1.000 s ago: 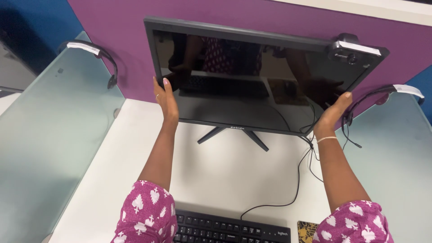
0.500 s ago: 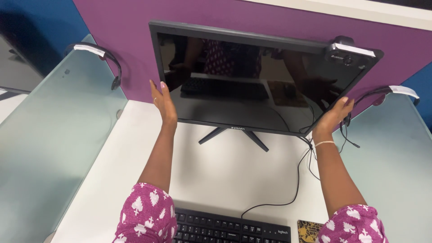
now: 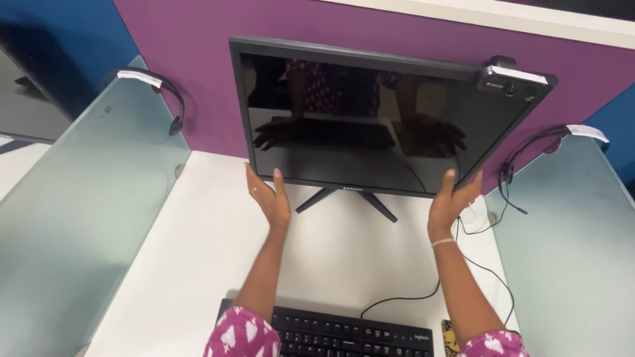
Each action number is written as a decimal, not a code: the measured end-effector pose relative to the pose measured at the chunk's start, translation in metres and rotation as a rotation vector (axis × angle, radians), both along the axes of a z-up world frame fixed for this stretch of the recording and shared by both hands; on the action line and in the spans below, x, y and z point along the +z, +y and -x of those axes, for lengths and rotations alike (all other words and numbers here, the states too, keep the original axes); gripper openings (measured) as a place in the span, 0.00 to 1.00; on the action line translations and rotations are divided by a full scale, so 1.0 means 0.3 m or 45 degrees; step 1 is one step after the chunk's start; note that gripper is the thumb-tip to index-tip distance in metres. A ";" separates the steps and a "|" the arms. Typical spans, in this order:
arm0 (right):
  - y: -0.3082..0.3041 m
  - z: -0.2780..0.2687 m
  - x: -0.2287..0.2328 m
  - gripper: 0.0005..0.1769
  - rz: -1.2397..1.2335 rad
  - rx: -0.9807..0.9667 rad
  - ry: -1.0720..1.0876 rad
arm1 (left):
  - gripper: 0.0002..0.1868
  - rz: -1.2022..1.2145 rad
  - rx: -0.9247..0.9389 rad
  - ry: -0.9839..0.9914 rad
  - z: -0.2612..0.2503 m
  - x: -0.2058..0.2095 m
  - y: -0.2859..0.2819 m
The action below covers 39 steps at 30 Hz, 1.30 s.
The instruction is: Positioning office chairs and computer peripherals at workstations in a shared office space.
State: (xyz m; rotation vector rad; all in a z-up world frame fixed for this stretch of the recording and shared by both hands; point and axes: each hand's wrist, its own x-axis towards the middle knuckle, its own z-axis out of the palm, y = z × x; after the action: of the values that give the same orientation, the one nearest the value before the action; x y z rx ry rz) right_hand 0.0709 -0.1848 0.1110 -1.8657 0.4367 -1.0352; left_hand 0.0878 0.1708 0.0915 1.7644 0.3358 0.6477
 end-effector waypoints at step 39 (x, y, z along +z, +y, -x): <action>0.498 1.020 -0.217 0.41 0.954 0.461 0.389 | 0.49 -1.082 0.021 0.214 1.065 -0.127 -0.093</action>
State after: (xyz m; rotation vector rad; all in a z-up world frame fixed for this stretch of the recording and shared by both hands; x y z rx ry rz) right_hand -0.2350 -0.0354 0.0458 -2.6604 -0.1585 -0.7067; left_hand -0.2318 0.1430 0.0535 2.6386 0.1938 0.7087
